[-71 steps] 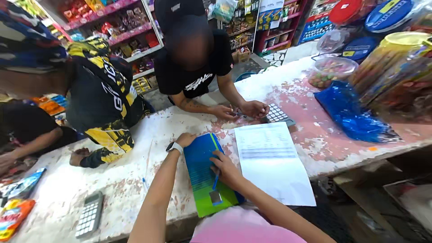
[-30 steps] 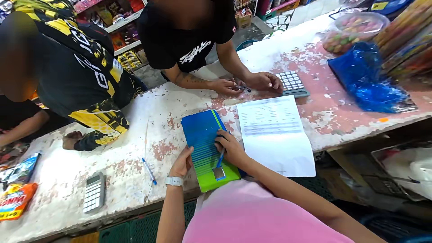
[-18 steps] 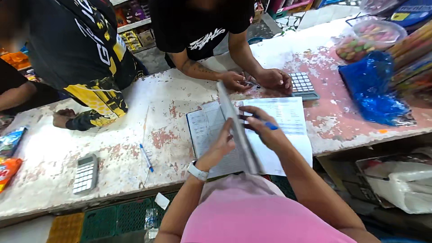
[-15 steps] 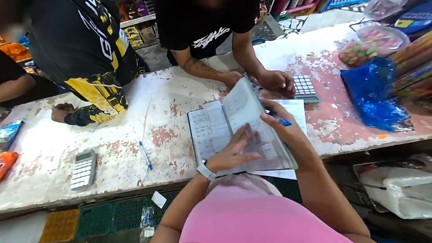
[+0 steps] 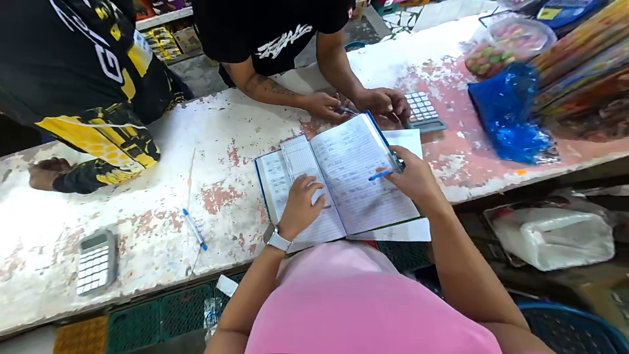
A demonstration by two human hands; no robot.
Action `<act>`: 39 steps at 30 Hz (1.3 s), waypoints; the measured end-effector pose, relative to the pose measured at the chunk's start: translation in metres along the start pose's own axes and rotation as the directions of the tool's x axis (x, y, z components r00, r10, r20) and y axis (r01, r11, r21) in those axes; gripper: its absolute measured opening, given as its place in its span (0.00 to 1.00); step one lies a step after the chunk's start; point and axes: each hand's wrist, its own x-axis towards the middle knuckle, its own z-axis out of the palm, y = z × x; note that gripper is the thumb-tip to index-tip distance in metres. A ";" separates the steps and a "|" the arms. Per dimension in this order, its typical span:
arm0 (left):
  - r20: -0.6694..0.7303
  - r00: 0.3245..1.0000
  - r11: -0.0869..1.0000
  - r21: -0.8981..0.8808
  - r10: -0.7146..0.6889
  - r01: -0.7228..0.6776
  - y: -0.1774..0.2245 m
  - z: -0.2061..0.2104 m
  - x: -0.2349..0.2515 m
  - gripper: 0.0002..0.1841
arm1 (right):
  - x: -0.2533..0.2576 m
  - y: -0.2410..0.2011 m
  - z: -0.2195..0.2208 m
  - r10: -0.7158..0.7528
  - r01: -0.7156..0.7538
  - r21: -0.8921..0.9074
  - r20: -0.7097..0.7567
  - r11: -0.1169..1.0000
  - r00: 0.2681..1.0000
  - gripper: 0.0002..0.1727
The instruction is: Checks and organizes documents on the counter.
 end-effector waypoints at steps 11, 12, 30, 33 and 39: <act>0.059 0.990 0.973 0.184 0.131 -0.140 -0.005 0.038 -0.004 0.25 | -0.024 0.028 0.019 0.006 -0.003 0.017 -0.152 1.000 0.988 0.26; 0.063 0.988 0.969 0.193 0.143 -0.152 -0.004 0.039 -0.004 0.24 | -0.023 0.028 0.019 0.019 -0.013 0.040 -0.141 0.999 0.990 0.25; 0.005 0.992 0.955 0.272 0.124 -0.121 -0.006 0.010 0.020 0.25 | -0.083 0.041 0.020 -0.046 0.084 0.102 -0.334 0.991 0.941 0.19; -0.027 0.997 0.940 0.335 0.073 -0.060 -0.015 -0.009 0.051 0.26 | -0.097 0.054 0.041 -0.126 0.154 0.049 -0.362 0.987 0.924 0.18; -0.058 0.987 0.909 0.383 -0.150 0.161 -0.031 -0.044 0.098 0.31 | -0.123 0.070 0.090 -0.147 0.166 -0.001 -0.461 0.986 0.875 0.27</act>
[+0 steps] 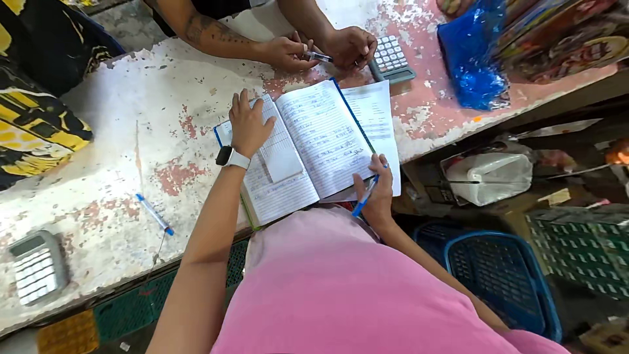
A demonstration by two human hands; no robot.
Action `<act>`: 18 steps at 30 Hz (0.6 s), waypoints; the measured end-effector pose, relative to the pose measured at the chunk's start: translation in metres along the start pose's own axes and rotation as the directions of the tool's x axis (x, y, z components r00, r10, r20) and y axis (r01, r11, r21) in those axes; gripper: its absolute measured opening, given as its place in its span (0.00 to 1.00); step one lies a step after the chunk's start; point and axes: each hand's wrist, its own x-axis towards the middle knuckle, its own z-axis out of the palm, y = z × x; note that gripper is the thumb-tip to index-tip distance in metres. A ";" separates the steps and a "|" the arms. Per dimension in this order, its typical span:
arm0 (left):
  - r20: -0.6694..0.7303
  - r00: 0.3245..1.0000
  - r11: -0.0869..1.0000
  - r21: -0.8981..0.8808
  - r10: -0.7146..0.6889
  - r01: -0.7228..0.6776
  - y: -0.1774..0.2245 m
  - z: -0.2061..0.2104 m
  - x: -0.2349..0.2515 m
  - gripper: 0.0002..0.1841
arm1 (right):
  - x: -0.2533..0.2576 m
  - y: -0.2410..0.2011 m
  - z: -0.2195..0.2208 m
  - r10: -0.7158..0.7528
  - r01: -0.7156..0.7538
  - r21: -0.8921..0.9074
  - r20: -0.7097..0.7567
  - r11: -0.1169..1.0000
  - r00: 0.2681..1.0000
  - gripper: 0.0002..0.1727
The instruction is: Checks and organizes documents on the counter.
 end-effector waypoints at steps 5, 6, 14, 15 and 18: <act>0.109 0.979 0.984 -0.023 -0.175 0.179 -0.009 -0.006 0.020 0.36 | -0.018 0.002 0.013 0.057 -0.058 -0.033 -0.037 0.998 0.998 0.38; 0.139 0.969 0.977 -0.031 -0.206 0.212 -0.008 -0.007 0.023 0.37 | -0.019 0.002 0.014 0.058 -0.060 -0.034 -0.038 0.998 0.998 0.38; 0.145 0.957 0.959 -0.100 -0.251 0.267 -0.009 -0.007 0.028 0.37 | -0.023 0.003 0.016 0.006 -0.009 -0.096 -0.023 0.995 1.000 0.34; 0.137 0.958 0.956 -0.112 -0.254 0.269 -0.010 -0.008 0.029 0.39 | -0.023 0.004 0.016 0.005 -0.007 -0.099 -0.019 0.995 1.000 0.34; 0.104 0.966 0.960 -0.127 -0.237 0.249 -0.013 -0.008 0.029 0.41 | -0.024 0.006 0.017 -0.002 0.000 -0.109 -0.020 0.994 1.000 0.34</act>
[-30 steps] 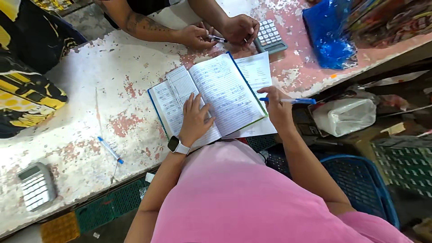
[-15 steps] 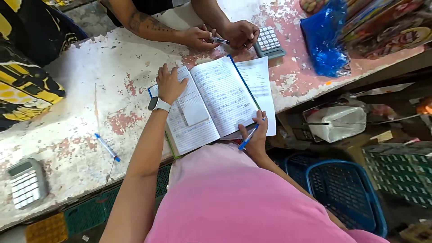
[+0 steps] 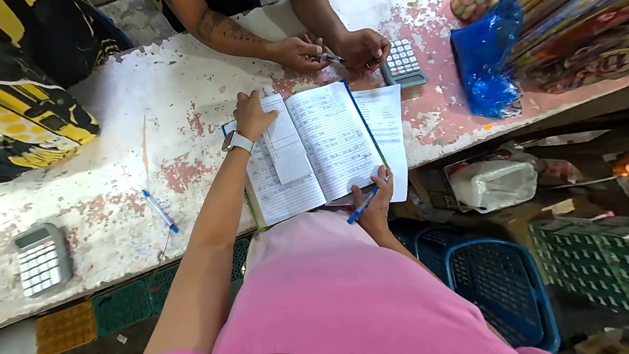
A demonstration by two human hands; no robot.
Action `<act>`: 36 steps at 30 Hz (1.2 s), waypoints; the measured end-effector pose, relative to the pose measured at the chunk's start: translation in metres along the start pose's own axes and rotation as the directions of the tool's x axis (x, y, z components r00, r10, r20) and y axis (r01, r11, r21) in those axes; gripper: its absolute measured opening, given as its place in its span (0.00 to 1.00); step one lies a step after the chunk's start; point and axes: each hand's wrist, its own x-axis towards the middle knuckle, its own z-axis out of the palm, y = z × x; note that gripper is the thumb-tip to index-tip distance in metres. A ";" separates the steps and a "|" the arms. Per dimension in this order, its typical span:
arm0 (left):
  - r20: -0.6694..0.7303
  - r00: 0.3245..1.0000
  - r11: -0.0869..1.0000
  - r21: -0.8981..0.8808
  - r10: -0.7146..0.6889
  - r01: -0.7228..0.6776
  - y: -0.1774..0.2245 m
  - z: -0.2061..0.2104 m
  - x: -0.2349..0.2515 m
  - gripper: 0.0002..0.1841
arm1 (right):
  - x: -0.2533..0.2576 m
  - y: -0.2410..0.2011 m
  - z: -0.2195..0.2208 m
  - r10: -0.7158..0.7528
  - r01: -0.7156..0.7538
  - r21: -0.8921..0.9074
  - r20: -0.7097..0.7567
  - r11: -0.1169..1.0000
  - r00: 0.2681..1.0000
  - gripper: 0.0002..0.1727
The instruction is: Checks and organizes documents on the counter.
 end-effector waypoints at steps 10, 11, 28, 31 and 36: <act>-0.125 0.988 0.982 -0.152 0.090 -0.108 0.002 0.001 -0.005 0.33 | 0.001 0.001 0.000 -0.004 0.004 0.017 0.003 1.000 1.000 0.35; -0.138 0.986 0.969 -0.213 0.095 -0.123 0.002 0.000 -0.006 0.32 | 0.001 0.000 0.000 -0.006 0.006 0.012 0.002 1.000 1.000 0.35; 0.015 0.984 -0.060 -0.998 -0.176 0.004 -0.047 0.012 -0.069 0.14 | 0.001 -0.003 -0.002 0.001 -0.001 0.025 0.009 1.000 1.000 0.35; 0.154 0.968 -0.032 -0.988 -0.198 0.151 -0.051 0.007 -0.081 0.18 | 0.002 -0.003 -0.001 -0.003 0.003 0.020 0.010 1.000 1.000 0.36; 0.245 0.935 0.116 -0.952 -0.257 0.282 -0.048 0.015 -0.091 0.17 | 0.004 -0.005 -0.005 0.000 -0.001 0.018 0.034 1.000 0.999 0.36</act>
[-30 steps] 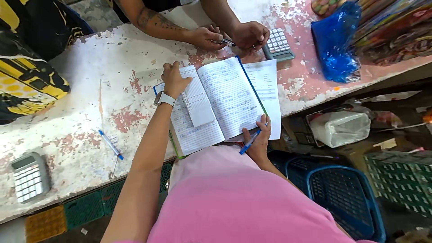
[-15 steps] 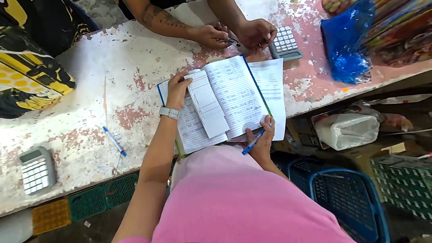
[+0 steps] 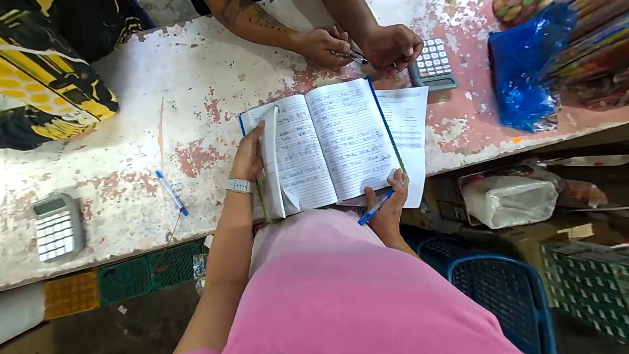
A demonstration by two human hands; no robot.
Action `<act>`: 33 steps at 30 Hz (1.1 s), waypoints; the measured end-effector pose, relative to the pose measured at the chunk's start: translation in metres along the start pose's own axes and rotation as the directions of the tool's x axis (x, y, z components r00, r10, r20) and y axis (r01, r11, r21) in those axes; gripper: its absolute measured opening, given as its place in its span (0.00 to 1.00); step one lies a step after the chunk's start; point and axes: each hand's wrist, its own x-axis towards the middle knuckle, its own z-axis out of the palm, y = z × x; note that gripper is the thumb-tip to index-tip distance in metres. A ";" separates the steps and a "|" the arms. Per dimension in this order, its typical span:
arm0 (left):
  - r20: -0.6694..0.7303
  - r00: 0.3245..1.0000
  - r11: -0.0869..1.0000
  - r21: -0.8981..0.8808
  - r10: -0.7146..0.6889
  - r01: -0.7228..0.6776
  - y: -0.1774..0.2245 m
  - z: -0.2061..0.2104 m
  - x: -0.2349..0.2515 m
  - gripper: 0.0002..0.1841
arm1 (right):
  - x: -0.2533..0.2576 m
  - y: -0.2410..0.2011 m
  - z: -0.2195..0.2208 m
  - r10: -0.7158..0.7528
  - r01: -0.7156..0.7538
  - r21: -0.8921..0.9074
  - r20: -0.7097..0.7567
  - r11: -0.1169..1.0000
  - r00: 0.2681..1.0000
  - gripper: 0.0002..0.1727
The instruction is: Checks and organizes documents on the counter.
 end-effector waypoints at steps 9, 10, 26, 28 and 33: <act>0.498 0.865 0.849 -0.485 0.070 0.210 -0.019 -0.036 0.021 0.31 | 0.000 0.003 -0.002 -0.024 0.024 -0.019 0.002 1.000 1.000 0.36; 0.526 0.847 0.827 -0.509 0.080 0.237 -0.020 -0.038 0.026 0.31 | 0.000 0.002 -0.002 -0.021 0.021 -0.016 0.003 1.000 1.000 0.36; 0.576 0.815 0.772 -0.546 0.063 0.326 -0.021 -0.040 0.035 0.29 | 0.007 -0.011 -0.007 -0.046 0.054 -0.141 0.056 0.989 0.997 0.29; 0.660 0.739 0.716 -0.580 0.134 0.388 -0.029 -0.047 0.046 0.28 | 0.016 -0.021 -0.012 -0.065 0.079 -0.140 0.104 0.987 0.993 0.23; 0.724 0.643 0.653 -0.617 0.252 0.439 -0.029 -0.060 0.050 0.29 | 0.034 -0.065 -0.010 -0.087 0.040 0.345 0.123 0.938 0.989 0.16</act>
